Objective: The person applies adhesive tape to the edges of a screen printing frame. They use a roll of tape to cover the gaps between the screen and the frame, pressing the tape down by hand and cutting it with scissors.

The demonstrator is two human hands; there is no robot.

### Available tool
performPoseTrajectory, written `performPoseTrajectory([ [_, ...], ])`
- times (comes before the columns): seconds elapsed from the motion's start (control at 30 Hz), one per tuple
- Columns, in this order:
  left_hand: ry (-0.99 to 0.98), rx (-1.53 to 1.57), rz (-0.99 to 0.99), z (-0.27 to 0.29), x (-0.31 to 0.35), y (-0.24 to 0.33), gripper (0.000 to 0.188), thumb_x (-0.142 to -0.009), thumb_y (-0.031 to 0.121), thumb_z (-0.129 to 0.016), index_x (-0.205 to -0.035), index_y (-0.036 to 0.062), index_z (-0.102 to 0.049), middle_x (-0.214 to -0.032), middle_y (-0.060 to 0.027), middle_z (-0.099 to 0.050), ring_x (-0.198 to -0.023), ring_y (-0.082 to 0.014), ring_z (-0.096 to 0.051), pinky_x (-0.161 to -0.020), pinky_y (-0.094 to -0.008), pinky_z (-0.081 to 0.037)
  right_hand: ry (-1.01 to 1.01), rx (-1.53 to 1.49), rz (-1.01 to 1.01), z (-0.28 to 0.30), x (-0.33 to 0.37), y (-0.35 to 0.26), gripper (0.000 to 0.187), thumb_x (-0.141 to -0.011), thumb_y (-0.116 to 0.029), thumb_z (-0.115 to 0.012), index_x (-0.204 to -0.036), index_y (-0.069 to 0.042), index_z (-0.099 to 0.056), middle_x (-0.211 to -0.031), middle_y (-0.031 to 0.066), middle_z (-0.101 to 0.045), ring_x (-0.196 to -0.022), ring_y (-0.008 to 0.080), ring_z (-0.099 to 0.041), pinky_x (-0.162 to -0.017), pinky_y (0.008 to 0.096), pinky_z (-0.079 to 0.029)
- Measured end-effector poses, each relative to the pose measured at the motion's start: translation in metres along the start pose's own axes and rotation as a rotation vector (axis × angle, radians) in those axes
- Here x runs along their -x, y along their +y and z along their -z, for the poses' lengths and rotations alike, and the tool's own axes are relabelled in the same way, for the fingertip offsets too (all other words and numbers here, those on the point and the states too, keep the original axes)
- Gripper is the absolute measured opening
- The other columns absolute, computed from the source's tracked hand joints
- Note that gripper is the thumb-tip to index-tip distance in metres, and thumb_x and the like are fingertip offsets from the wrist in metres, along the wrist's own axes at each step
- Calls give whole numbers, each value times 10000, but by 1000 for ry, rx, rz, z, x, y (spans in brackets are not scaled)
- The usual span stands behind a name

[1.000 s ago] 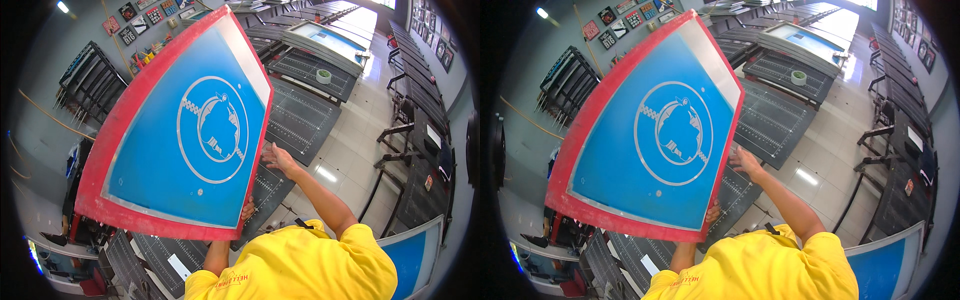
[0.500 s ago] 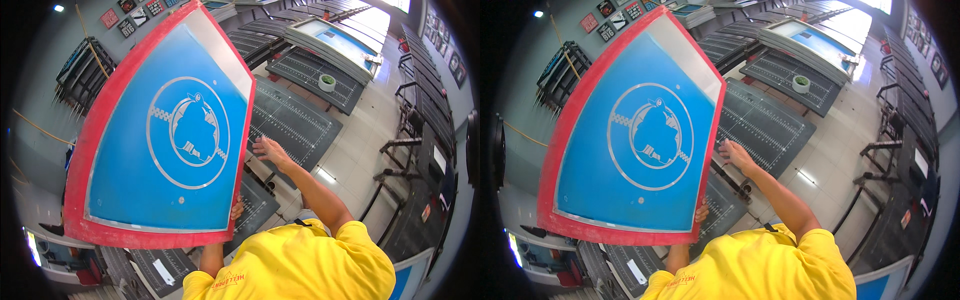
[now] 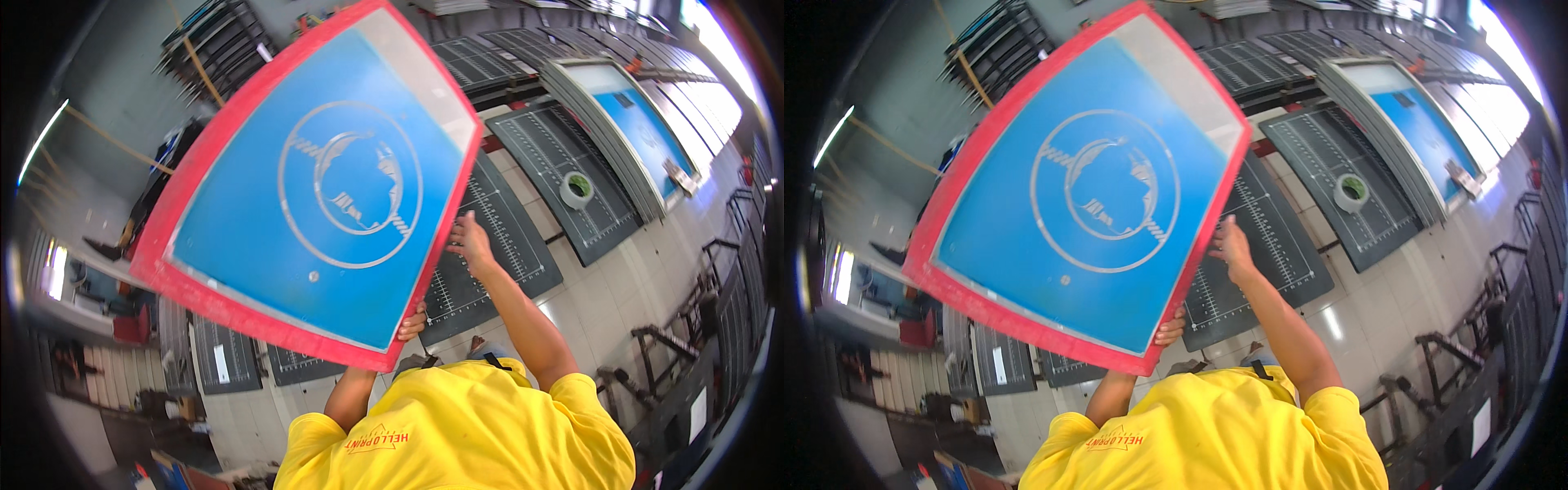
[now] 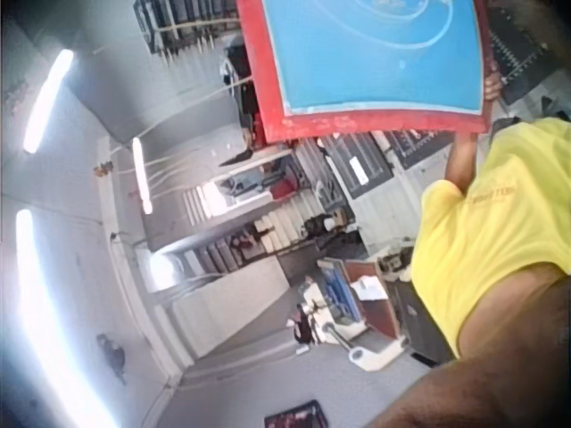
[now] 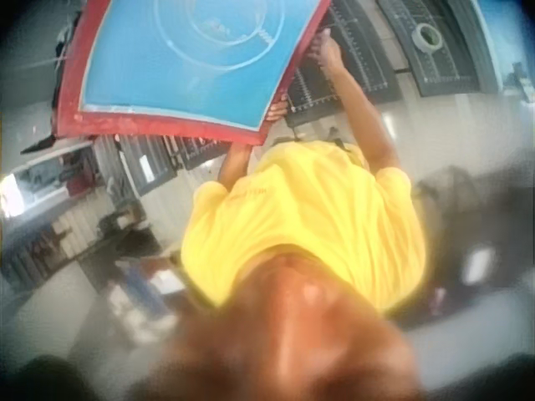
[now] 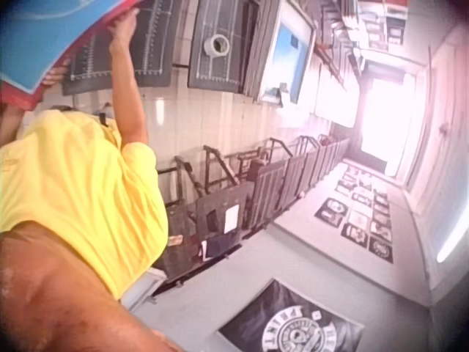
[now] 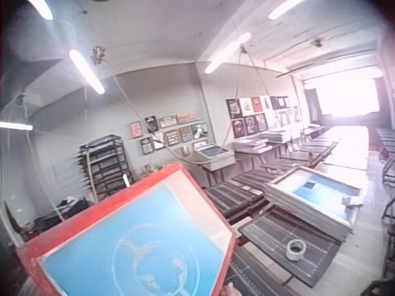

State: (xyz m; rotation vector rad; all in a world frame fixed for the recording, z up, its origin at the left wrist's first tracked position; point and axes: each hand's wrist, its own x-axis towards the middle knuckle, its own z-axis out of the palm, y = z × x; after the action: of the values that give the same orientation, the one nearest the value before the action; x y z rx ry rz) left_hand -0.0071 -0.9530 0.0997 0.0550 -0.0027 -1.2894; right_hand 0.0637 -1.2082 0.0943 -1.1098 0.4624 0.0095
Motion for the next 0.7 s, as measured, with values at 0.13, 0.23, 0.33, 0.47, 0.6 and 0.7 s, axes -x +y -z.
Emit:
performPoseTrajectory([
  [0.13, 10, 74, 3, -8, -18, -24, 426, -1040, 369, -433, -1129, -47, -438, -785, -77, -453, -656, -165, -475, -572, -266, -433, -11, -251, -31, 27, -20, -1, 745, -1051, -590, -273, -1435, 34, -410, -1378, 213, -550, -1144, 309, -594, -941, 480, -496],
  [0.23, -19, 117, 4, -3, -30, -35, 429, -1043, 380, -431, -1118, -43, -445, -781, -74, -450, -644, -159, -467, -569, -264, -426, 80, -385, -85, 25, -31, -4, 723, -1046, -597, -290, -1436, -4, -428, -1392, 179, -546, -1199, 305, -576, -987, 505, -486],
  [0.33, -75, 140, 16, 1, -41, -41, 457, -1044, 395, -427, -1139, -52, -449, -781, -75, -456, -640, -159, -468, -564, -264, -422, 190, -440, -83, 17, -33, -10, 701, -1039, -600, -312, -1445, -42, -438, -1380, 132, -567, -1235, 309, -571, -1034, 504, -483],
  [0.47, -64, -161, -111, 9, -54, -29, 591, -1035, 448, -430, -1307, -76, -418, -926, -135, -552, -756, -220, -553, -643, -308, -481, 189, -357, -27, 15, -50, -26, 715, -1039, -599, -311, -1433, -17, -446, -1384, 148, -560, -1205, 310, -590, -1003, 485, -509],
  [0.6, 266, -786, -525, 20, -29, -5, 602, -1037, 460, -420, -1416, -7, -393, -1228, -143, -512, -1058, -281, -526, -893, -398, -440, 228, -215, 7, 24, -80, -59, 723, -1048, -581, -298, -1401, 27, -465, -1361, 178, -568, -1196, 309, -596, -993, 471, -516],
  [0.7, 570, -1253, -890, 32, 24, 27, 582, -1042, 454, -409, -1471, 62, -382, -1463, -124, -434, -1297, -311, -455, -1100, -470, -367, 245, -99, 20, 54, -111, -82, 751, -1050, -576, -297, -1388, 72, -466, -1331, 199, -585, -1192, 313, -598, -985, 461, -522],
])
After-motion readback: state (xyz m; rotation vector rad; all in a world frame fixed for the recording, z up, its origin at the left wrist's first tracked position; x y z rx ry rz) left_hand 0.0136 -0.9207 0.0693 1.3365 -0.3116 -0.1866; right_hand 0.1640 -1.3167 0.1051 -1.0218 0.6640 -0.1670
